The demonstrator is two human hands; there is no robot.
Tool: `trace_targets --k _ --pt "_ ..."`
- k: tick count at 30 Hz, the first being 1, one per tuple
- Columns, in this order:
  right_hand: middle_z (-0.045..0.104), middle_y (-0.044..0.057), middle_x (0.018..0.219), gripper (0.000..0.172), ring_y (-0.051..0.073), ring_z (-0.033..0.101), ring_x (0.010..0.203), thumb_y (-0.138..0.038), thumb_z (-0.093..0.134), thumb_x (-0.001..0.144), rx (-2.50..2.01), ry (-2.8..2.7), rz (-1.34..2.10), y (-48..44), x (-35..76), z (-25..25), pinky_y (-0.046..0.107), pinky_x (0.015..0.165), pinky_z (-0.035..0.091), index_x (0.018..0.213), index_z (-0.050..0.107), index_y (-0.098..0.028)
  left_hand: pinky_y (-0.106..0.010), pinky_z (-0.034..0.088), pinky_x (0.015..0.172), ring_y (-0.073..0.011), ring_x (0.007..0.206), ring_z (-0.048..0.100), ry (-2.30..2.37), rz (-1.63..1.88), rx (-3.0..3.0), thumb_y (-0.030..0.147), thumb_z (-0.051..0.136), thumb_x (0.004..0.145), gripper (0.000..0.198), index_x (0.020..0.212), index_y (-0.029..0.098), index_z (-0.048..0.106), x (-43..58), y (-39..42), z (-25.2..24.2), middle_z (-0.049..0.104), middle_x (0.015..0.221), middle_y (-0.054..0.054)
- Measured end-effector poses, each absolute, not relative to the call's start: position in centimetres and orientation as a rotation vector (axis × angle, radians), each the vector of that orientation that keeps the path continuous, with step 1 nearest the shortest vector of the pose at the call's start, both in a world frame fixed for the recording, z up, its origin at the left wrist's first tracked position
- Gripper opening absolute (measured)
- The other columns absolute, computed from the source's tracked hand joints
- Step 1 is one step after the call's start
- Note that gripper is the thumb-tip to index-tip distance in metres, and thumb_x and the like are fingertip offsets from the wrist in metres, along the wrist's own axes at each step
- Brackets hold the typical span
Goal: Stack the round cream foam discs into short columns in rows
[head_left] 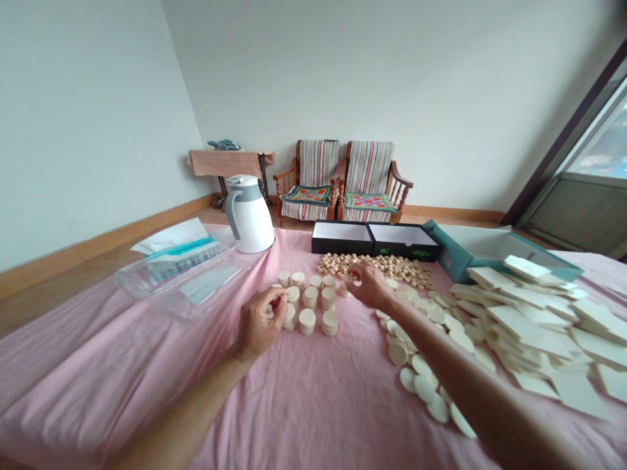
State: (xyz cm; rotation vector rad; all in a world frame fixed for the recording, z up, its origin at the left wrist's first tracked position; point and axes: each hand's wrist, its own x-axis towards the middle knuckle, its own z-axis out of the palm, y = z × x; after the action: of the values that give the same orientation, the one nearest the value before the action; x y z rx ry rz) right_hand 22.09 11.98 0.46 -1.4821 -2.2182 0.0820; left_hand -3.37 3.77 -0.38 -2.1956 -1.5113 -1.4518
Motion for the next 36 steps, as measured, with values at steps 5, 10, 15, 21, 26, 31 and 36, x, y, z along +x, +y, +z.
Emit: trace_targets --k 5,10,15,21,26,31,36 --pt "0.059 0.006 0.086 0.018 0.015 0.053 0.076 -0.030 0.054 0.077 -1.551 -2.193 0.109 12.1 21.7 -0.3 0.024 0.067 0.037 0.086 0.059 -0.016 -0.023 0.049 0.065 -0.0143 0.066 0.063 -1.514 -1.461 -2.197 0.024 0.051 0.083 0.015 0.087 0.018 0.064 -3.5 3.8 -0.5 0.070 0.077 -0.003" --pt "0.060 0.008 0.090 0.019 0.017 0.054 0.084 -0.031 0.055 0.076 -1.570 -2.236 0.016 12.0 21.3 -0.2 0.025 0.072 0.037 0.087 0.059 -0.016 -0.023 0.049 0.065 -0.0141 0.066 0.063 -1.517 -1.466 -2.194 0.024 0.051 0.084 0.015 0.087 0.018 0.064 -3.5 3.9 -0.7 0.070 0.078 -0.003" --pt "0.062 0.008 0.085 0.013 0.018 0.055 0.081 -0.026 0.054 0.075 -1.593 -2.270 0.022 12.2 21.1 -0.1 0.025 0.068 0.036 0.080 0.061 -0.017 -0.023 0.049 0.066 -0.0137 0.067 0.063 -1.509 -1.470 -2.203 0.023 0.051 0.084 0.015 0.089 0.018 0.064 -3.7 3.9 -0.7 0.070 0.080 -0.003" --pt "0.064 0.003 0.080 0.018 0.014 0.056 0.073 -0.026 0.056 0.072 -1.547 -2.083 0.114 13.4 22.8 2.3 0.022 0.065 0.037 0.085 0.063 -0.017 -0.022 0.049 0.066 -0.0130 0.066 0.063 -1.500 -1.474 -2.206 0.022 0.051 0.084 0.014 0.088 0.017 0.063 -3.7 3.9 -0.5 0.070 0.079 -0.003" --pt "0.064 0.003 0.077 0.018 0.014 0.055 0.070 -0.026 0.058 0.068 -1.583 -2.122 0.168 13.5 23.3 2.8 0.022 0.062 0.037 0.081 0.064 -0.016 -0.022 0.048 0.066 -0.0129 0.067 0.062 -1.482 -1.473 -2.211 0.021 0.052 0.083 0.013 0.088 0.017 0.063 -3.7 3.9 -0.6 0.069 0.080 -0.003" --pt "0.065 0.004 0.079 0.017 0.014 0.055 0.073 -0.018 0.057 0.067 -1.393 -2.364 0.223 13.1 22.9 2.1 0.022 0.064 0.037 0.081 0.065 -0.014 -0.021 0.048 0.066 -0.0127 0.067 0.062 -1.478 -1.482 -2.215 0.020 0.052 0.083 0.012 0.088 0.017 0.063 -3.8 4.0 -0.7 0.069 0.081 -0.003" --pt "0.066 0.005 0.086 0.025 0.015 0.057 0.077 -0.012 0.056 0.064 -1.209 -2.508 0.340 13.7 23.0 2.4 0.022 0.068 0.039 0.087 0.066 -0.014 -0.021 0.048 0.066 -0.0126 0.067 0.062 -1.461 -1.475 -2.210 0.020 0.053 0.083 0.012 0.089 0.017 0.063 -3.8 4.0 -0.7 0.070 0.081 -0.002"
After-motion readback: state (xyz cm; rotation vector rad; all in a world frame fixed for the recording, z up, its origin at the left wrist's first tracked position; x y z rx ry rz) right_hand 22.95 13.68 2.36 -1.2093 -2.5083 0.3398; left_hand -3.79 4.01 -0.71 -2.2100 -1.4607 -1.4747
